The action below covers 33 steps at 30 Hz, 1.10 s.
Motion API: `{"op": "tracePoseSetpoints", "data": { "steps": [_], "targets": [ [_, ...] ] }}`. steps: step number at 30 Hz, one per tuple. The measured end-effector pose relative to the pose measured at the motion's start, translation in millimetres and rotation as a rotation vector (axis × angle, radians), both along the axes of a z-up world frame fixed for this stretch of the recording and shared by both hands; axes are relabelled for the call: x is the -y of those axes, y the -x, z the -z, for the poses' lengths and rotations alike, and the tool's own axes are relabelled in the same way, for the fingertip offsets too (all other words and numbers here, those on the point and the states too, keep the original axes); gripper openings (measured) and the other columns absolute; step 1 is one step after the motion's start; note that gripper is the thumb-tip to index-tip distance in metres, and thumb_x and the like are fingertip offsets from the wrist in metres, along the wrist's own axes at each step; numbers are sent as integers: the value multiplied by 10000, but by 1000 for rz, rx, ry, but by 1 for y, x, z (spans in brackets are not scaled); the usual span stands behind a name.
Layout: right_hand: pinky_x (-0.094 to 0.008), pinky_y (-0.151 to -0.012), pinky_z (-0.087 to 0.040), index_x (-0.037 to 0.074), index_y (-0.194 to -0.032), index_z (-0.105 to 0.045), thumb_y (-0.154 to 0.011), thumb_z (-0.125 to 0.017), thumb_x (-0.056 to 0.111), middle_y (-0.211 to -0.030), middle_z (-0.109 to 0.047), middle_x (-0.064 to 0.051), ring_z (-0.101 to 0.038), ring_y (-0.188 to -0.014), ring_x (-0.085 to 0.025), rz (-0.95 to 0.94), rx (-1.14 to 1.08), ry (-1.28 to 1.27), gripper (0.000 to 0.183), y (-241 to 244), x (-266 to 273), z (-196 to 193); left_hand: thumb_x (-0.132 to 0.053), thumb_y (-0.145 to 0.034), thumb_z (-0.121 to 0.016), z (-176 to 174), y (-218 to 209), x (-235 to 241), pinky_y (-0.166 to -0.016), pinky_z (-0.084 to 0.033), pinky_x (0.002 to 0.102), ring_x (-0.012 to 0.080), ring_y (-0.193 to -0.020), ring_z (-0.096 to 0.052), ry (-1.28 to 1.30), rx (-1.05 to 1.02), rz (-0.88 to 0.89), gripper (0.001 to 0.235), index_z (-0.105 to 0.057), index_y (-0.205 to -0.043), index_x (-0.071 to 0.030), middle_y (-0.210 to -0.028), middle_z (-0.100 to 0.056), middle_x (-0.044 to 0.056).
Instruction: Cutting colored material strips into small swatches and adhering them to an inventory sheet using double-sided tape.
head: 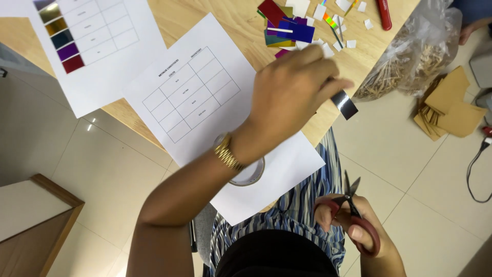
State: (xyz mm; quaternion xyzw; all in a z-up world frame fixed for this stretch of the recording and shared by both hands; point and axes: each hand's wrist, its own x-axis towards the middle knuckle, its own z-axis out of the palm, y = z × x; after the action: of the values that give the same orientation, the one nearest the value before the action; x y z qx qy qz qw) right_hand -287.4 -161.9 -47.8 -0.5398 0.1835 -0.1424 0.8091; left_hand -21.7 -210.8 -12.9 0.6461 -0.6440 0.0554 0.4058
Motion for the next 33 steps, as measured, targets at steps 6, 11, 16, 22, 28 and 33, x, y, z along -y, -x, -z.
{"op": "tracePoseSetpoints", "data": {
  "steps": [6, 11, 16, 22, 28, 33],
  "targets": [
    [-361, -650, -421, 37, -840, -641, -979, -623, 578, -743, -601, -77, -560, -682, -226, 122, -12, 107, 559, 11, -2, 7, 41, -770, -706, 23, 0, 33, -484, -331, 278, 114, -645, -528, 70, 551, -336, 314, -517, -790, -209, -884, -495, -63],
    [-324, -690, -437, 62, -854, -684, -976, -595, 494, -814, -653, -61, -580, -738, -184, 113, -86, 230, 457, 8, -1, 12, 37, -952, -623, 12, -30, -11, -561, -503, 377, 242, -681, -612, 4, -10, 21, 91, -602, -984, -45, -959, -560, 64],
    [-301, -726, -504, 30, -841, -733, -861, -765, 172, -875, -712, -43, -616, -746, -151, 214, -460, 295, 148, 0, -8, 18, -58, -1085, -611, -1, -72, -97, -959, -638, 306, 194, -1013, -795, -124, -310, -28, 253, -555, -1330, -88, -1330, -681, 56],
    [-242, -504, -352, 82, -628, -637, -893, -723, 185, -580, -556, 10, -424, -516, -90, 303, -370, 286, 297, -21, -14, 1, -85, -971, -742, 3, -88, -160, -688, -567, 202, 83, -673, -689, -336, -529, -98, 144, -647, -1080, -76, -762, -678, 21],
    [-257, -529, -290, 73, -610, -593, -984, -609, 325, -557, -549, -33, -418, -533, -120, 412, -216, 332, 451, -24, -29, -2, 57, -1016, -559, 10, -47, -134, -917, -567, 390, 261, -1008, -743, -329, -308, 276, 358, -584, -1347, -76, -1246, -701, 134],
    [-276, -586, -358, 53, -643, -614, -992, -621, 311, -596, -589, -69, -487, -567, -151, 452, -261, 331, 434, -4, -38, 2, 193, -807, -427, 26, 2, -93, -677, -420, 482, 325, -878, -602, -675, 116, 551, 437, -465, -1100, -130, -918, -664, 33]
  ]
}}
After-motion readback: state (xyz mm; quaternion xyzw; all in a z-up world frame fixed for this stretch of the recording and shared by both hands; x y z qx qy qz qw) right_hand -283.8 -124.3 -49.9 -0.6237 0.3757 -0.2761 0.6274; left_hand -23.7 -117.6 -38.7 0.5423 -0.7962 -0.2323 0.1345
